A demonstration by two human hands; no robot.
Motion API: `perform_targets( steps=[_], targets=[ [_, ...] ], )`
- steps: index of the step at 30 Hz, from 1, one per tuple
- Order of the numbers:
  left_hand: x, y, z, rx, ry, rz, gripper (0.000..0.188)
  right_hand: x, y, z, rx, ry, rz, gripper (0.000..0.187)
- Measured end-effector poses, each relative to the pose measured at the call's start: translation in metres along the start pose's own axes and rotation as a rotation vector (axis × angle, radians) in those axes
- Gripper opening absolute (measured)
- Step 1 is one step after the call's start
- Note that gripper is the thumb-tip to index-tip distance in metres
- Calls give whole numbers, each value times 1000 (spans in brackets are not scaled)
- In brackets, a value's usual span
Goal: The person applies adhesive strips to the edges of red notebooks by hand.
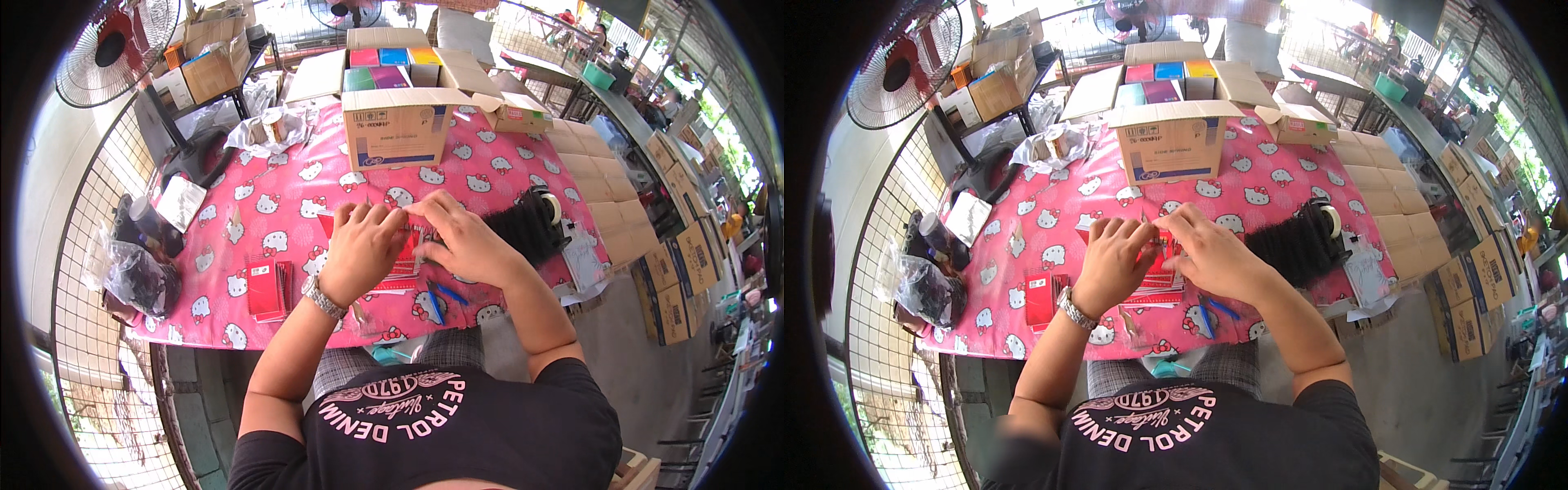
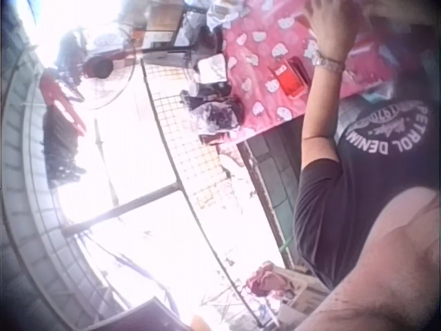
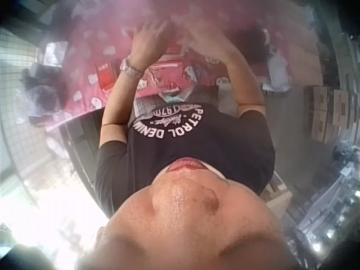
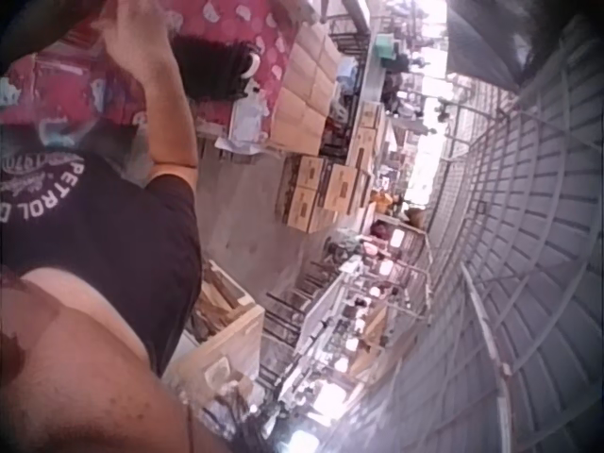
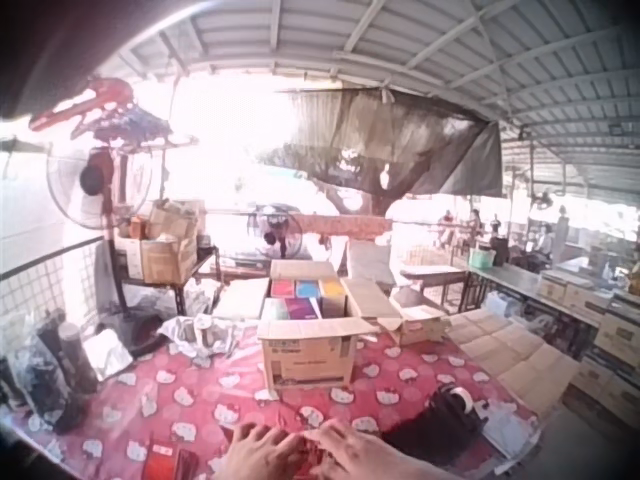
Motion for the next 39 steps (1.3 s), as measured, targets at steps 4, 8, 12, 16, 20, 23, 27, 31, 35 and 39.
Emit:
perform_targets(
  steps=[4,8,12,16,20,23,27,31,35,39],
  targets=[
    [0,5,0,-81,20,47,15,-32,-55,100,1105,-928,-87,22],
    [-3,-2,-10,-97,13,25,15,-127,-157,202,-284,-582,-888,46],
    [0,2,-2,-126,-34,31,17,-191,-173,218,-189,-455,-461,52],
    [3,-9,-3,-125,-46,-39,19,-175,-162,234,-38,-453,-368,43],
    [-6,4,-18,107,73,60,26,-71,-107,213,148,-445,-224,49],
    [-14,5,-37,28,158,106,37,-3,-57,128,1092,-654,-141,48],
    [-5,-2,-32,-32,153,62,38,6,-52,77,1107,-570,-553,51],
    [-6,-1,-33,-83,167,72,39,9,-55,81,1196,-582,-553,46],
    [-3,6,-48,-147,211,75,32,13,-62,85,785,-404,-609,51],
    [-17,11,-77,-230,345,120,33,23,-63,80,1068,-478,-528,51]
  ],
)
Point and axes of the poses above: each hand's wrist, its own x-axis towards the middle knuckle, its own y-axis out of the back of the hand, z = x × y, the point moved 10 cm from there along x, towards the middle knuckle, and after that the axes turned 15 degrees about z, right-handed, at the moved point
